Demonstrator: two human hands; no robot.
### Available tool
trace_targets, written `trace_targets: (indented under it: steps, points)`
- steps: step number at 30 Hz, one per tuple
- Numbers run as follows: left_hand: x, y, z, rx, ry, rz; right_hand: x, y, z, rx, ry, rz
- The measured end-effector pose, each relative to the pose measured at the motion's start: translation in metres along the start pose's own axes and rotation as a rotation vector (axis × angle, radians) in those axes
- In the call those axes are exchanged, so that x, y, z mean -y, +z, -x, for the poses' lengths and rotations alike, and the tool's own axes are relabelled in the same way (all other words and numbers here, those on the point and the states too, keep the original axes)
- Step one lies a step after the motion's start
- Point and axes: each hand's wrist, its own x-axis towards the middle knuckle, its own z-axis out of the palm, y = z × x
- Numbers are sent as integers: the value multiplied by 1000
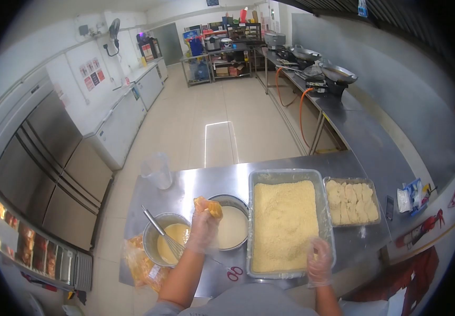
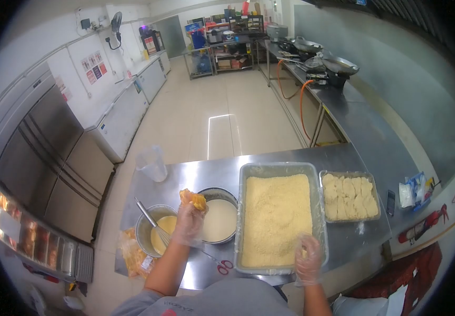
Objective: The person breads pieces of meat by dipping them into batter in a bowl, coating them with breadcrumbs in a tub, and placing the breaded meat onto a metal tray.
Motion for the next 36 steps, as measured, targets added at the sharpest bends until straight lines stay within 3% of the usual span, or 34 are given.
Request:
trace_targets:
  steps: [2, 4, 11, 20, 23, 26, 30, 33, 36]
  points:
    - [1, -3, -1, 82, -37, 179, -10, -1, 6, 11, 35, 23]
    - [6, -6, 0, 27, -49, 181, -22, 0, 12, 21, 47, 48]
    - [35, -28, -4, -37, -59, -69, -28, 10, 14, -7, -1, 129]
    - [46, -23, -9, -49, -74, -2, -15, 8, 11, 21, 47, 160]
    - [39, -12, -8, -142, -107, -254, -17, 9, 14, 9, 37, 202]
    - [32, -13, -14, -130, -88, -729, -15, 7, 11, 21, 39, 225]
    - [22, -17, -18, -128, -198, -967, -9, 1, 9, 56, 38, 273]
    - [21, -56, -29, 86, -267, -921, -5, 3, 8, 33, 82, 203]
    - [9, -48, -25, 52, -341, -1009, -8, 4, 11, 34, 101, 212]
